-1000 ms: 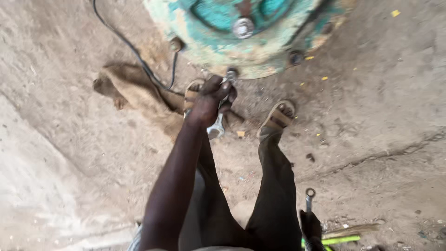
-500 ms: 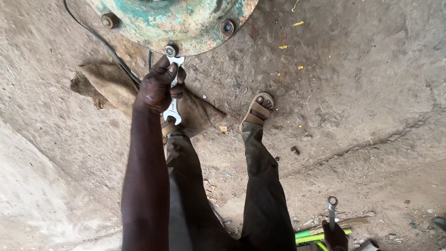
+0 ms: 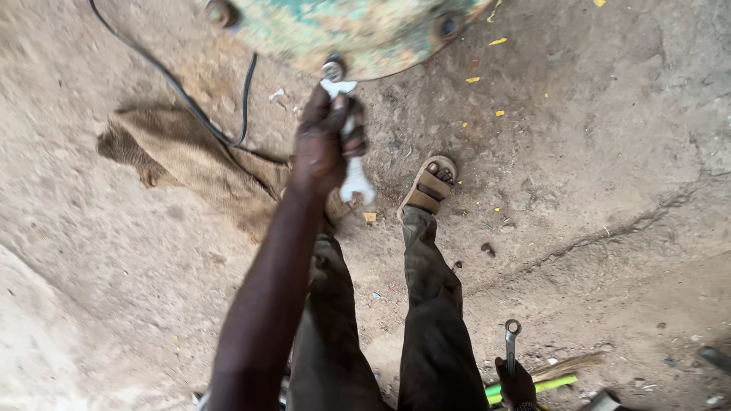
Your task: The person uses two wrenches to tighten bolts on the flange of a green electric motor. They systematically move around the flange, applying torque to each bolt in sequence.
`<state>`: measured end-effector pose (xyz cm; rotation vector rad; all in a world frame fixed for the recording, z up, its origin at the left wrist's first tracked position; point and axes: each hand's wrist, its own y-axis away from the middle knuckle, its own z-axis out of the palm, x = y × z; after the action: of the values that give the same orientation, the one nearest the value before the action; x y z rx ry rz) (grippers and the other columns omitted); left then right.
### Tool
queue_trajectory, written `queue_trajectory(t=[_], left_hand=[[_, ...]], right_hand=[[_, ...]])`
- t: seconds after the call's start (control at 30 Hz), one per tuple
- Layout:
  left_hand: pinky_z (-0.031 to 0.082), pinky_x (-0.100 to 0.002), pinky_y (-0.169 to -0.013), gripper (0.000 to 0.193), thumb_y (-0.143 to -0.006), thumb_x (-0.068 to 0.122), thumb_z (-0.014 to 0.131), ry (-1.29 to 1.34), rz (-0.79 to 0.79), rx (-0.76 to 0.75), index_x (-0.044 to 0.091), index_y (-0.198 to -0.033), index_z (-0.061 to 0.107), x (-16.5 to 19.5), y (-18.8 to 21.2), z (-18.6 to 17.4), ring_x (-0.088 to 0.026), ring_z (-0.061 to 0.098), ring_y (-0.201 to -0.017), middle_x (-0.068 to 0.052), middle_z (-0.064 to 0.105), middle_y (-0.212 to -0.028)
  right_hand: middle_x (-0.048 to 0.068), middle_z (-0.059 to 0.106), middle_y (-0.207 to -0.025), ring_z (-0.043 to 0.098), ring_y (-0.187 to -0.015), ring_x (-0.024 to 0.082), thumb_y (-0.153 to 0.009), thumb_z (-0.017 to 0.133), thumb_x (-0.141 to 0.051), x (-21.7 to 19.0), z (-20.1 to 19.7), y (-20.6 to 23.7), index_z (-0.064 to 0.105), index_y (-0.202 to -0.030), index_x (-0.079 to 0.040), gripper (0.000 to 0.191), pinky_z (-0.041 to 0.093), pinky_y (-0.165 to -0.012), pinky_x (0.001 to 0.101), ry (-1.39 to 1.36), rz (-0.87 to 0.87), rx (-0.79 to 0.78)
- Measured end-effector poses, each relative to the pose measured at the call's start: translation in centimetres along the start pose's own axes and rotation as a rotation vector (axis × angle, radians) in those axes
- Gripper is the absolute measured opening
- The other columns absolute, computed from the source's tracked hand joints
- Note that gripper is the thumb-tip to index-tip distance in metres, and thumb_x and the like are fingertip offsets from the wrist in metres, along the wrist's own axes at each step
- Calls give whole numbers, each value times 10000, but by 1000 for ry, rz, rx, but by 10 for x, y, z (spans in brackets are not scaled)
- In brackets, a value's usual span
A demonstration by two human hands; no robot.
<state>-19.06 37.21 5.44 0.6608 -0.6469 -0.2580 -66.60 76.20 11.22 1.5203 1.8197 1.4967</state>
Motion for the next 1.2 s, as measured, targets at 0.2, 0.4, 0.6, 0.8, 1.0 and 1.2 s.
queue_trajectory(t=[0.2, 0.4, 0.6, 0.8, 1.0, 1.2], left_hand=[[338, -261, -417, 145, -1113, 173, 533, -272, 88, -143, 38, -1155, 567, -4, -37, -11, -85, 439, -500, -74, 669, -816], [389, -259, -373, 225, -1057, 230, 563, -409, 214, -105, 19, -1073, 640, -6, -47, 15, -74, 515, -477, -78, 738, -805], [382, -248, -408, 217, -1083, 240, 567, -166, 283, -135, 28, -1086, 614, -49, -57, 28, -74, 480, -499, -70, 696, -823], [348, -227, -408, 258, -1093, 306, 512, -24, 93, -239, 65, -1150, 589, -33, -50, 17, -83, 486, -542, -67, 653, -942], [378, -242, -454, 224, -1094, 271, 521, -37, 44, -228, 52, -1113, 566, -26, -52, 16, -101, 499, -566, -63, 669, -965], [361, -231, -455, 114, -1069, 201, 506, 104, -6, -320, 125, -1119, 575, -19, -70, 15, -101, 495, -582, -28, 586, -885]], right_hand=[[38, 436, -560, 401, -413, 164, -934, 701, -373, -15, -2, -3, 627, -988, -38, 348, 340, -382, 351, -353, -134, 32], [2, 467, -595, 489, -442, 136, -949, 646, -268, -46, 6, -9, 614, -1060, -19, 274, 427, -397, 318, -515, -409, 27], [10, 581, -591, 501, -460, 99, -1020, 592, -298, -135, 8, 44, 672, -1126, 29, 353, 403, -430, 280, -322, -991, 165], [-48, 511, -741, 439, -665, 79, -1170, 312, -622, -271, -27, 141, 681, -1116, 35, 755, 352, -660, 283, -185, -1278, 364], [106, 620, -838, 623, -761, 265, -1172, 489, -415, -435, -68, 209, 662, -1028, -55, 424, 478, -705, 372, 399, -1723, 966], [22, 635, -716, 631, -677, 248, -1023, 540, -517, -543, -82, 226, 676, -872, -171, 401, 463, -577, 434, 908, -1701, 1333]])
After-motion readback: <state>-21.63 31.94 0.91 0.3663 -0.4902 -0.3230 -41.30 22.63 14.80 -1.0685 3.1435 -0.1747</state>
